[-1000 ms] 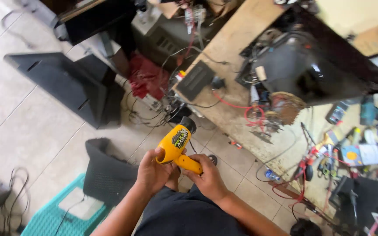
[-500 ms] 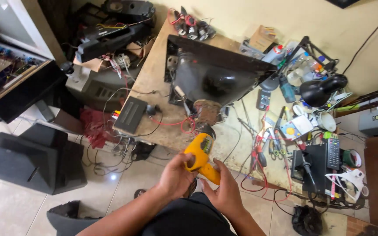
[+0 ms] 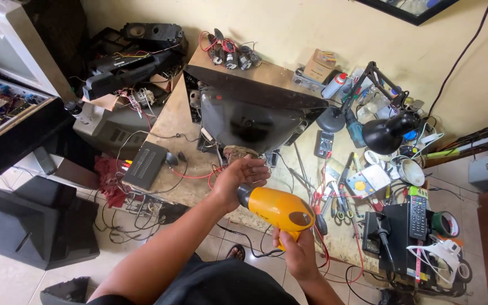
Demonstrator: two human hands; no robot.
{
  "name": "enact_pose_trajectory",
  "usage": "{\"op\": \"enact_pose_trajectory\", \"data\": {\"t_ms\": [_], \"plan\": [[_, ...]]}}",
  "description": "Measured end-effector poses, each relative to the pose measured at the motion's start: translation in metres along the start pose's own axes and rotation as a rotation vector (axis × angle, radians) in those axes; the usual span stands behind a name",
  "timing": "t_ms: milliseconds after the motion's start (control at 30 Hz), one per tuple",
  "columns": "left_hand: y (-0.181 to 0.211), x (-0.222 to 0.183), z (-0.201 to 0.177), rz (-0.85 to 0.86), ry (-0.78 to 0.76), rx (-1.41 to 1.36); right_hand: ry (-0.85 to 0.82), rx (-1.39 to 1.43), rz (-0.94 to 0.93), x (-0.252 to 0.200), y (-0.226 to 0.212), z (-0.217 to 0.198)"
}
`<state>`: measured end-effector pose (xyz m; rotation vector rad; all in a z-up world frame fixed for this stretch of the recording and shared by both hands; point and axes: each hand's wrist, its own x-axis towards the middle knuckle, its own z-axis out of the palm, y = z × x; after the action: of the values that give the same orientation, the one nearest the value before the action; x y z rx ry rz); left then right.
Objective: Using a heat gun to heat the yoke of a CRT television tube to facilitate disassembly or adjustment.
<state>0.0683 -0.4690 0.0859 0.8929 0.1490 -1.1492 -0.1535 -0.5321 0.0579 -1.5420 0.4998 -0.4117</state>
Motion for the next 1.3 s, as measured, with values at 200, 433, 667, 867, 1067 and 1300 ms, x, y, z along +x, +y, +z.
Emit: {"op": "enact_pose_trajectory", "data": {"t_ms": [200,433,667,867,1067,1300], "plan": [[0.001,0.017,-0.013,0.095,-0.035,0.194,0.129,-0.06,-0.21,0.029,-0.032,0.03],[0.008,0.01,-0.019,0.339,-0.057,0.555,0.156,-0.126,-0.197,0.041,-0.03,0.053],[0.003,0.033,-0.046,0.383,-0.017,0.598,0.182,-0.304,-0.164,0.046,-0.026,0.064],[-0.003,0.051,-0.059,0.482,0.019,0.559,0.157,-0.328,-0.079,0.058,-0.034,0.076],[0.021,0.056,-0.071,0.443,0.084,0.576,0.238,-0.4,-0.097,0.087,-0.009,0.059],[0.06,0.03,-0.16,0.477,0.364,0.366,0.495,-0.428,-0.086,0.15,-0.039,0.055]]}}
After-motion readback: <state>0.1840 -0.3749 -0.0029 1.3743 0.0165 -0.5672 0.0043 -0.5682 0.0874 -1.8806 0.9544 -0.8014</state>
